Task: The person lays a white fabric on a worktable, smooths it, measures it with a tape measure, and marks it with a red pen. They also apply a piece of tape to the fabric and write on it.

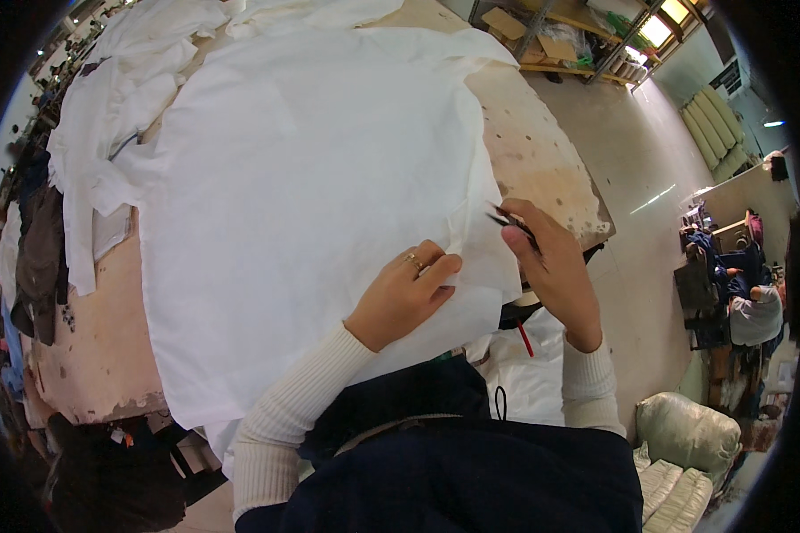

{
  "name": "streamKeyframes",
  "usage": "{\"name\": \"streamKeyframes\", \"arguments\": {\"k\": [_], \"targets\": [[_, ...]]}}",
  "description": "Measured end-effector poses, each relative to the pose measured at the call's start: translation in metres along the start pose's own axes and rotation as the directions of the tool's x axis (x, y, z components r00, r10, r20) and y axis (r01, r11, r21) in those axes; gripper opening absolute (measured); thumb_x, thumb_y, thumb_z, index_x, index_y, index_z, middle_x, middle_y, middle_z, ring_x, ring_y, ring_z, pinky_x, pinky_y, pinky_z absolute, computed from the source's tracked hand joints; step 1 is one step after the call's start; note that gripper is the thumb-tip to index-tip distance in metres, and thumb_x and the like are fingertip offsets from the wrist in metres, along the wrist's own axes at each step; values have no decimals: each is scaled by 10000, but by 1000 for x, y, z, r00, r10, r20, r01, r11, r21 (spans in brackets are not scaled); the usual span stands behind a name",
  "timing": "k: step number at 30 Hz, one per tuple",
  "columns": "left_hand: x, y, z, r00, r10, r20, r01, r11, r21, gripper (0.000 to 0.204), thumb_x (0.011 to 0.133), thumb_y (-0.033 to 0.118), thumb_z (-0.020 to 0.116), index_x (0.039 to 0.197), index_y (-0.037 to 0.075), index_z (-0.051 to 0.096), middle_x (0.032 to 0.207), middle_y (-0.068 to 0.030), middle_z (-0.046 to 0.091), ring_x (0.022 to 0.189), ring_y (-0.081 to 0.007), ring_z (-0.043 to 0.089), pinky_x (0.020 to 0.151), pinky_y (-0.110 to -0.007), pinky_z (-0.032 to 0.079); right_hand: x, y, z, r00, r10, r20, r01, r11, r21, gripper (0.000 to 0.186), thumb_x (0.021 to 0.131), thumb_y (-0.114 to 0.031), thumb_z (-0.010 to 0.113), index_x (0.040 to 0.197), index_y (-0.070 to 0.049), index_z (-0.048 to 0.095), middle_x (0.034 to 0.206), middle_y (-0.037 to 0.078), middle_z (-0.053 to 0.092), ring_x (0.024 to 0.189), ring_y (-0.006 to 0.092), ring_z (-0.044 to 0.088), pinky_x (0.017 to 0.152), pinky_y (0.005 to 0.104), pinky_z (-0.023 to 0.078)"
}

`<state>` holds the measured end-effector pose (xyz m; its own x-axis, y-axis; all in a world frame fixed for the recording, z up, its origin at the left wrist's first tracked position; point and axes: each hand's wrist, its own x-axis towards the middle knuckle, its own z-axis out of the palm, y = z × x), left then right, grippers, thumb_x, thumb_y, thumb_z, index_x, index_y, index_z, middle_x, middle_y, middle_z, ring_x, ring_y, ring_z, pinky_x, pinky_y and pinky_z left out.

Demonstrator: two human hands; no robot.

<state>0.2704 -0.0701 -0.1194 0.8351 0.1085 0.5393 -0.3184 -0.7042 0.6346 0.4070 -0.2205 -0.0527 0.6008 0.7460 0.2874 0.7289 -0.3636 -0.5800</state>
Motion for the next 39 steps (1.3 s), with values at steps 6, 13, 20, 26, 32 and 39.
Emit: {"name": "streamKeyframes", "arguments": {"k": [6,13,20,26,32,39], "targets": [[-1,0,-1,999,13,-33,-11,999,53,340,649,-7,730,942,46,565,849,-95,539,717,-235,575,616,-315,495,-3,-17,-19,970,-169,177,214,937,-278,241,799,-259,681,956,-79,653,788,31,576,578,195,571,530,284,429],[-2,-2,2,998,29,-55,-28,1000,13,344,673,6,701,967,38,525,804,-104,479,697,-269,534,603,-357,447,2,-24,-15,947,-269,177,316,882,-350,208,781,-253,691,891,-77,676,720,31,540,551,193,548,502,307,405],[-3,-3,4,998,14,-62,-13,1000,11,341,670,6,705,960,37,530,798,-101,480,684,-257,536,592,-347,448,4,-25,-12,944,-248,216,315,872,-374,188,785,-241,682,859,-68,679,716,39,546,572,196,566,514,310,415],[-2,-2,3,998,21,-55,-22,1000,-6,340,670,4,706,960,35,530,804,-99,487,693,-256,543,595,-345,453,4,-25,-10,939,-260,226,334,844,-420,181,810,-243,650,828,-66,677,734,36,567,586,186,587,514,293,423],[-5,-3,1,994,-15,-108,9,999,-51,307,691,-4,693,946,41,530,829,-93,509,721,-242,562,615,-327,465,1,-16,-15,1000,-13,-1,12,975,-220,270,789,-224,673,981,-38,633,846,84,603,711,228,620,605,308,467],[12,27,0,992,-110,-62,68,881,-469,191,828,63,637,1007,29,578,993,-105,633,878,-230,624,780,-326,495,-64,84,6,850,194,-490,-290,949,-127,503,807,-177,679,1231,-27,453,958,88,556,780,153,489,726,286,429]]}}
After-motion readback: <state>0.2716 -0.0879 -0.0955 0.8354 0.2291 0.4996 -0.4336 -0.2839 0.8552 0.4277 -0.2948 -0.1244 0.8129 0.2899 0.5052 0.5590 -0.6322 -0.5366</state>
